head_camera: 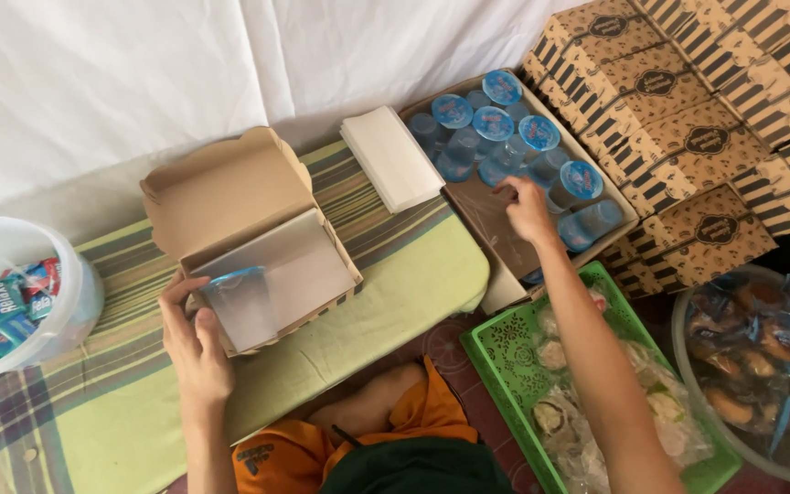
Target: Assembling a cardboard box and filling it with various snack items and a cup of water.
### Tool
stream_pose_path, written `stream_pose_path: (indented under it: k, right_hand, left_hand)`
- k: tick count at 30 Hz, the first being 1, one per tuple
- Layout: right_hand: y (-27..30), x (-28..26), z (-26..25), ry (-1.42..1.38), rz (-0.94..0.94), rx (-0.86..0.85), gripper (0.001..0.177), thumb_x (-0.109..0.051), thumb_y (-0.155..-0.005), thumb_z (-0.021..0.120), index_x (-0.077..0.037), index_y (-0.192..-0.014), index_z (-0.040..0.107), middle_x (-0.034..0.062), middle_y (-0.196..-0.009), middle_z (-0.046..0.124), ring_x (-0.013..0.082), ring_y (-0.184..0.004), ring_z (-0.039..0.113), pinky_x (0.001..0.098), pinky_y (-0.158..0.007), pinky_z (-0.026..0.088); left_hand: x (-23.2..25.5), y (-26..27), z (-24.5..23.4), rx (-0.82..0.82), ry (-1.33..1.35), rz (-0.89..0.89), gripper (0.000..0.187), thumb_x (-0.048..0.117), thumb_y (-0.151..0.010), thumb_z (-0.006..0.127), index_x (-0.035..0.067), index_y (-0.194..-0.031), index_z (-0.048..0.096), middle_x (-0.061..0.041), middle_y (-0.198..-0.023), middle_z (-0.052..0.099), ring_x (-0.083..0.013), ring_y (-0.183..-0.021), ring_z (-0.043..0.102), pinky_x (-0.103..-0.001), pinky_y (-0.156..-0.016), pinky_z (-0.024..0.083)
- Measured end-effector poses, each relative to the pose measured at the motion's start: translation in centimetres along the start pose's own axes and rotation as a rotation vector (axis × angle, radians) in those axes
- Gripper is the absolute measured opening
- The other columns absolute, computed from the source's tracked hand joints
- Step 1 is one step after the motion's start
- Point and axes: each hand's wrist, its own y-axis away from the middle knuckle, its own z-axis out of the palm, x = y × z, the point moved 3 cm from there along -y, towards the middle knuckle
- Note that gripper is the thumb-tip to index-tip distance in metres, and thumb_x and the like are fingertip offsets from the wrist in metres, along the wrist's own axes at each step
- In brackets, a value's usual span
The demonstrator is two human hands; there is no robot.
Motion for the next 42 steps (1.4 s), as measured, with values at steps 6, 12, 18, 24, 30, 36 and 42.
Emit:
stream_pose_path:
  k: [6, 12, 18, 24, 30, 36, 42]
  right_hand:
    - [-0.5, -0.7, -1.1, -0.734, -0.071, 0.136, 0.035, 0.018, -0.081, 0.039, -0.004, -0.095, 0.063, 0.0069, -0.09, 0.062, 0.0169, -0.079, 0.057, 0.0327, -0.079, 0.058]
    - [0.1, -7.4, -3.5, -1.348, -0.082, 0.22, 0.013, 0.004, -0.089, 0.068, -0.003, -0.097, 0.059, 0.0138, -0.085, 0.064, 0.0375, -0.098, 0.073, 0.0454, -0.093, 0.061]
    - [0.4, -18.2, -1.5, -1.421, -0.135, 0.056, 0.017, 0.002, -0.089, 0.068, -0.001, -0.104, 0.059, 0.0165, -0.081, 0.062, 0.0374, -0.089, 0.068, 0.036, -0.077, 0.053]
    - [2.3, -28.4, 2.3, -1.347, -0.243, -0.093, 0.018, -0.007, -0.095, 0.066, -0.005, -0.107, 0.053, 0.0119, -0.073, 0.054, 0.0221, -0.064, 0.058, 0.0261, -0.055, 0.041]
    - [3.6, -34.4, 6.0, -1.08, -0.495, -0.283, 0.017, -0.016, -0.105, 0.055, -0.003, -0.115, 0.05, 0.0089, -0.069, 0.05, 0.0156, -0.059, 0.049, 0.0233, -0.055, 0.041]
    - [6.5, -39.9, 6.1, -0.486, -0.712, -0.45, 0.028, -0.004, -0.1, 0.048, -0.005, -0.114, 0.072, 0.0111, -0.081, 0.068, 0.0284, -0.077, 0.064, 0.0384, -0.081, 0.05]
    - [6.6, -39.9, 7.9, -0.182, -0.726, -0.502, 0.039, 0.015, -0.089, 0.057, -0.012, -0.11, 0.076, 0.009, -0.082, 0.07, 0.0313, -0.082, 0.068, 0.0369, -0.086, 0.047]
  left_hand:
    - [-0.4, -0.1, -0.1, -0.003, 0.015, -0.024, 0.036, 0.021, -0.102, 0.036, -0.001, -0.129, 0.046, -0.033, -0.154, 0.04, -0.0447, -0.115, 0.057, -0.051, -0.094, 0.046]
    - [-2.0, -0.1, -0.5, 0.008, 0.007, 0.038, 0.035, 0.023, -0.102, 0.036, 0.004, -0.127, 0.051, -0.035, -0.146, 0.046, -0.0589, -0.131, 0.047, -0.062, -0.102, 0.042]
    - [-1.4, -0.2, -1.1, 0.0, 0.011, 0.031, 0.032, 0.022, -0.101, 0.039, 0.009, -0.127, 0.053, -0.028, -0.139, 0.052, -0.0523, -0.137, 0.045, -0.058, -0.112, 0.036]
    - [-0.7, -0.2, -1.6, -0.006, 0.009, -0.001, 0.036, 0.034, -0.102, 0.036, 0.01, -0.123, 0.052, -0.026, -0.136, 0.051, -0.0523, -0.134, 0.048, -0.059, -0.108, 0.04]
    - [-1.7, -0.6, -1.7, -0.007, -0.024, -0.028, 0.031, 0.025, -0.097, 0.041, 0.013, -0.123, 0.055, -0.021, -0.136, 0.053, -0.0484, -0.135, 0.049, -0.057, -0.111, 0.04]
    - [-1.9, -0.5, -1.8, 0.012, 0.008, -0.106, 0.043, 0.023, -0.095, 0.042, 0.015, -0.137, 0.047, -0.017, -0.139, 0.053, -0.0417, -0.138, 0.049, -0.055, -0.114, 0.038]
    - [-2.3, -0.5, -1.7, 0.026, 0.05, -0.095, 0.047, 0.022, -0.098, 0.045, 0.008, -0.143, 0.035, -0.02, -0.142, 0.052, -0.0447, -0.138, 0.049, -0.06, -0.107, 0.042]
